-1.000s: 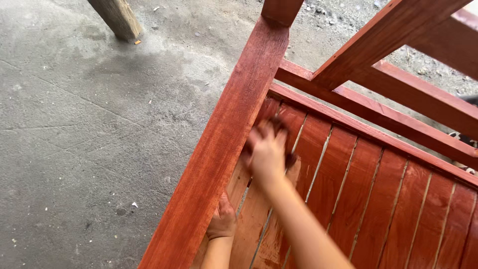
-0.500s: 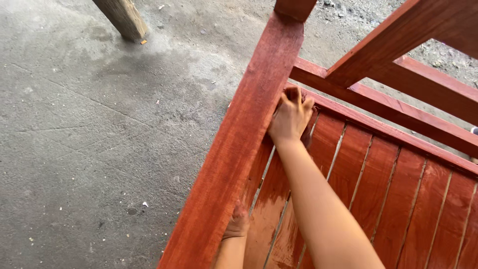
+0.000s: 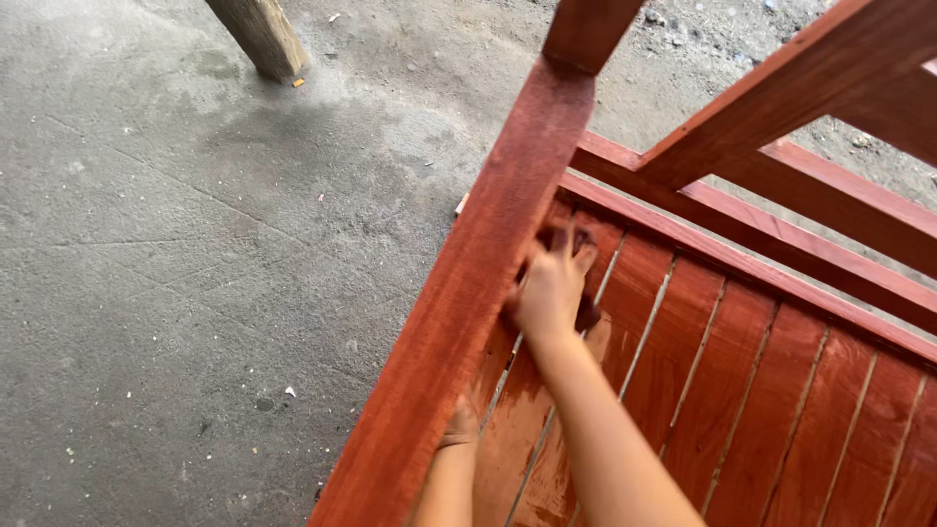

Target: The person applies reddish-brown wood stain to slatted wooden benches and chairs using a cloth, dipping the cloth into a bucket of stain and wiping it across the seat slats, edges, and frames of several furniture pieces.

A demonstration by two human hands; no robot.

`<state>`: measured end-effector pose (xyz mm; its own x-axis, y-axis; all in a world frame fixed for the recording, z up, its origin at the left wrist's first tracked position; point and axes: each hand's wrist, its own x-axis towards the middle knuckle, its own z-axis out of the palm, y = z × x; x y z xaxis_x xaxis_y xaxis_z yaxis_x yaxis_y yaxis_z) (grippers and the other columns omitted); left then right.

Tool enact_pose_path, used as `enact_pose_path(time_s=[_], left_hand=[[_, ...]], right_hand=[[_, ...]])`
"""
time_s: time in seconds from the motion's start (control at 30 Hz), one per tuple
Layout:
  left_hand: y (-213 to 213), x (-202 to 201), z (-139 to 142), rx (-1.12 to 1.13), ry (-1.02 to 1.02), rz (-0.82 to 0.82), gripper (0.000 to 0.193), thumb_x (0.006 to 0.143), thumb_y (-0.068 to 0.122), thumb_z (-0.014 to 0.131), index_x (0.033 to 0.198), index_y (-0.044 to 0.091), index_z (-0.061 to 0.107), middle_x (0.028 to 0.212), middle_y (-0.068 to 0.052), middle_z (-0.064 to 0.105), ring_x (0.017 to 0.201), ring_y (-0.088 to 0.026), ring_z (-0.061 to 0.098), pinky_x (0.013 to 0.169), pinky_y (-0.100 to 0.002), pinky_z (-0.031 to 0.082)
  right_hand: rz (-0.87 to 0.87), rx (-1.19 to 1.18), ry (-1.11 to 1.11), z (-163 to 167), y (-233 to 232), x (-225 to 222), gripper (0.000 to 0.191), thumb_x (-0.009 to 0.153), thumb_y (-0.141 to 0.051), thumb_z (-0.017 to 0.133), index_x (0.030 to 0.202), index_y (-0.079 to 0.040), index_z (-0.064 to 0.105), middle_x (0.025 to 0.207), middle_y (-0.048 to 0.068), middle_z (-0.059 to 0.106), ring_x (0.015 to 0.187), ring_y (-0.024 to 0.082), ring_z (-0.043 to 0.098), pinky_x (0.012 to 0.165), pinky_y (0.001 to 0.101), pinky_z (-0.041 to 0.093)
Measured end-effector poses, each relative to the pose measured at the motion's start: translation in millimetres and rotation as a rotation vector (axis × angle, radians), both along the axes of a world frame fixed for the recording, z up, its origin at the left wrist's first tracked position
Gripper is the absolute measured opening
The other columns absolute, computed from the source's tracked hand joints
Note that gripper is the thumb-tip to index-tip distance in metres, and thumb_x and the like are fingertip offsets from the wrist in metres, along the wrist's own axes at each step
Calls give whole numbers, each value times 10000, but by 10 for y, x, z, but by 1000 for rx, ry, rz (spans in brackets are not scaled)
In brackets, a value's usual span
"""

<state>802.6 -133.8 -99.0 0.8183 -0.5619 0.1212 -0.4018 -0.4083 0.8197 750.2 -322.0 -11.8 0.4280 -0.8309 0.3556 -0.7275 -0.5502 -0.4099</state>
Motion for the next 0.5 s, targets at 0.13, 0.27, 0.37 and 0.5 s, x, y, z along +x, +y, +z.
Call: enact_pose_path(time_s=[0.13, 0.27, 0.37, 0.5], left_hand=[[31, -13, 59, 31, 28, 11, 350, 965, 156, 554, 1231, -30, 685, 1227, -233, 701, 1146, -389, 658, 976, -451, 519], [201, 28, 189, 96, 89, 70, 351, 953, 155, 567, 1226, -32, 687, 1217, -240, 702, 1144, -394, 656, 976, -454, 516], [450, -20, 436, 195, 18, 146, 352, 945, 154, 577, 1221, -33, 688, 1211, -245, 702, 1143, -399, 654, 976, -457, 514], [874, -152, 813, 71, 49, 54, 420, 876, 65, 559, 1271, -33, 664, 1254, -234, 694, 1202, -378, 640, 1048, -442, 468]], right_hand=[[71, 124, 44, 7, 959, -180, 417, 549, -171, 831, 946, -110, 721, 1273, 181, 538, 1161, 495, 466, 1015, 604, 401], [123, 141, 155, -139, 1920, -309, 299, 788, -226, 762, 1081, -193, 713, 1423, 104, 492, 1211, 522, 451, 951, 580, 419], [293, 316, 121, -213, 2440, -475, 552, 784, -339, 730, 1306, -177, 654, 1457, 123, 440, 1212, 582, 364, 951, 658, 376], [579, 507, 189, -174, 2672, -606, 644, 832, -314, 694, 1433, -121, 569, 1547, 174, 374, 1288, 572, 319, 987, 697, 335]])
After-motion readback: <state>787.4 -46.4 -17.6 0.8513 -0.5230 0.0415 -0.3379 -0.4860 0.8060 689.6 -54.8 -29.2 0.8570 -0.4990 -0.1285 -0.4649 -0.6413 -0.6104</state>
